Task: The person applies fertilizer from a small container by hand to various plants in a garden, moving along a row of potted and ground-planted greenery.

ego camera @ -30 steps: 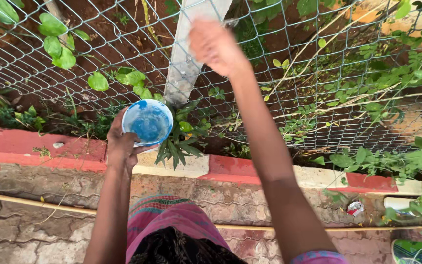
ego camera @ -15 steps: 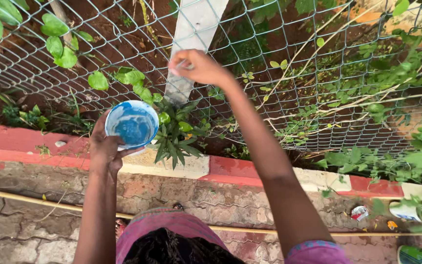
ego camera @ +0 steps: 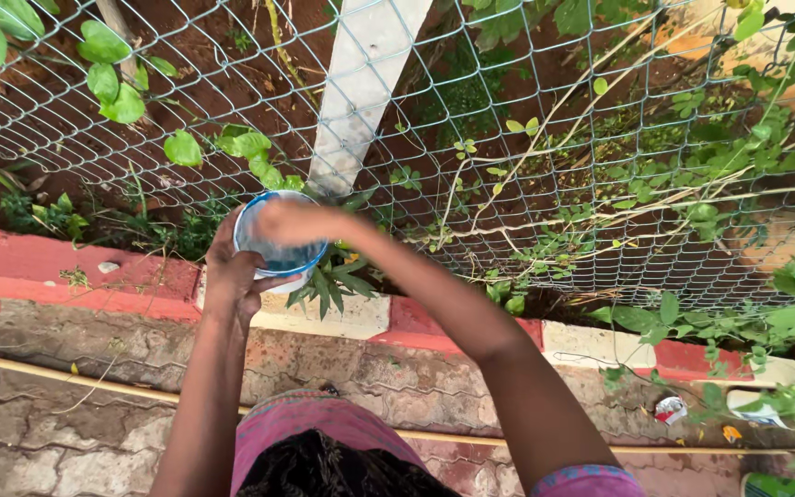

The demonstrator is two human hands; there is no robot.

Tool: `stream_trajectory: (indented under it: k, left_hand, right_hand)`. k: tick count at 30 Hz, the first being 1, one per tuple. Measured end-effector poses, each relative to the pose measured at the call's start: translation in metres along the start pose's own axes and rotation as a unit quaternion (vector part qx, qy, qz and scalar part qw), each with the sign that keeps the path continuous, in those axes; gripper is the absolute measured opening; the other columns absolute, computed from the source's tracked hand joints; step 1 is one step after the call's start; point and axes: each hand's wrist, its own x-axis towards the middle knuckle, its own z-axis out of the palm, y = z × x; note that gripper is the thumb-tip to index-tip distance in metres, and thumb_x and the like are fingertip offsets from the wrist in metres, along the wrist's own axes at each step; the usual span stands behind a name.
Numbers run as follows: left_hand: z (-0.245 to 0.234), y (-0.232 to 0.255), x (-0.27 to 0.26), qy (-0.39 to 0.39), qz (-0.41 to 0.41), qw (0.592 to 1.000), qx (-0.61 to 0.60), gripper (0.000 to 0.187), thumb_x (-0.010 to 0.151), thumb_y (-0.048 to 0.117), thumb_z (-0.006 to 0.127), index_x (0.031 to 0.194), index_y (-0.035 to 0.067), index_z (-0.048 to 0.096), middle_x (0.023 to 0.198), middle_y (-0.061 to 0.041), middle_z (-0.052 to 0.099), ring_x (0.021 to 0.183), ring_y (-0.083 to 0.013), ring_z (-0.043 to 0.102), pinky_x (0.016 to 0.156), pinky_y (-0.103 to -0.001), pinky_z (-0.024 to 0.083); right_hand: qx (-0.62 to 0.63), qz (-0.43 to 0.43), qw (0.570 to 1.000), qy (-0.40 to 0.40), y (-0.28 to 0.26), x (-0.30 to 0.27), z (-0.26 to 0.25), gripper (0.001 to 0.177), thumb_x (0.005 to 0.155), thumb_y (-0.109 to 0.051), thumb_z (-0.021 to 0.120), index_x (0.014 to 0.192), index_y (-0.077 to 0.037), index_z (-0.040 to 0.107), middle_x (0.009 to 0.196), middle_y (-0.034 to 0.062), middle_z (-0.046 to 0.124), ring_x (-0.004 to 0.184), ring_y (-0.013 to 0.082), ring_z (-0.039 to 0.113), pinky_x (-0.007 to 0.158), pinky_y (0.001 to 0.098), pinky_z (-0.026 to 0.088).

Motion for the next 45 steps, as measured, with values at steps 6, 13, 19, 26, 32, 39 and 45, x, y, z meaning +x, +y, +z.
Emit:
stream_trajectory:
  k: [6,13,19,26,32,39,45]
  left_hand:
    - [-0.006,-0.003,-0.003,0.004,0.007,1.0,-0.03,0.085,0.065,-0.02,0.035,0.145,0.008,0.047,0.134,-0.021,0.062,0.108,-0.0443,0.072,0.068,-0.053,0.069]
    - [-0.017,0.001,-0.004,0.068,-0.007,0.998,-0.004,0.086,0.066,-0.021,0.037,0.143,0.015,0.046,0.134,-0.016,0.059,0.108,-0.0422,0.07,0.066,-0.054,0.07]
    - [-0.035,-0.004,-0.011,0.098,0.027,0.995,0.013,0.08,0.073,-0.019,0.031,0.143,0.017,0.047,0.133,-0.016,0.062,0.106,-0.0414,0.072,0.065,-0.054,0.069]
    - [-0.056,-0.002,-0.03,0.127,0.066,0.989,-0.027,0.082,0.071,-0.02,0.032,0.143,0.014,0.048,0.135,-0.02,0.062,0.107,-0.0416,0.072,0.066,-0.054,0.069]
    - [-0.078,0.003,-0.057,0.197,0.079,0.977,-0.03,0.081,0.073,-0.02,0.034,0.143,0.019,0.047,0.136,-0.016,0.06,0.1,-0.0434,0.072,0.063,-0.055,0.067]
    - [-0.13,0.031,-0.082,0.225,0.09,0.969,-0.044,0.075,0.08,-0.014,0.037,0.148,0.014,0.048,0.134,-0.019,0.061,0.098,-0.0441,0.071,0.059,-0.054,0.067]
    - [-0.19,0.084,-0.104,0.245,0.112,0.962,-0.055,0.088,0.067,-0.018,0.033,0.147,0.015,0.048,0.133,-0.015,0.062,0.099,-0.0408,0.073,0.058,-0.052,0.068]
  right_hand:
    - [0.752,-0.095,0.611,0.227,-0.008,-0.113,-0.202,0.021,0.108,-0.023,0.06,0.103,-0.003,0.058,0.091,0.0088,0.065,0.056,0.0065,0.056,0.042,0.0159,0.042]
    - [0.203,0.055,0.971,0.111,-0.021,-0.095,-0.202,0.047,0.11,-0.033,0.061,0.075,-0.007,0.045,0.065,-0.0017,0.041,0.051,0.0046,0.039,0.043,0.0217,0.028]
    - [0.308,-0.068,0.907,0.279,0.007,-0.101,-0.218,0.011,0.098,-0.014,0.062,0.089,-0.009,0.065,0.078,-0.0045,0.061,0.071,0.0054,0.059,0.064,0.0211,0.046]
    - [0.064,-0.006,0.97,0.236,-0.023,-0.043,-0.147,0.017,0.095,-0.014,0.073,0.11,-0.007,0.07,0.1,0.0025,0.074,0.089,0.013,0.071,0.078,0.0298,0.059]
    - [0.086,-0.087,0.988,0.092,-0.076,0.027,-0.072,0.025,0.095,-0.023,0.074,0.113,-0.007,0.071,0.099,0.004,0.077,0.086,0.0121,0.071,0.075,0.0299,0.058]
    - [0.021,-0.123,0.992,-0.027,-0.123,0.091,0.025,0.056,0.092,-0.027,0.077,0.139,-0.009,0.053,0.118,0.0164,0.072,0.107,0.0317,0.07,0.088,0.0433,0.054]
    - [-0.009,-0.121,0.993,0.005,-0.204,0.133,0.046,0.057,0.078,-0.002,0.071,0.134,-0.007,0.058,0.114,0.0219,0.073,0.111,0.0381,0.069,0.091,0.0456,0.055]
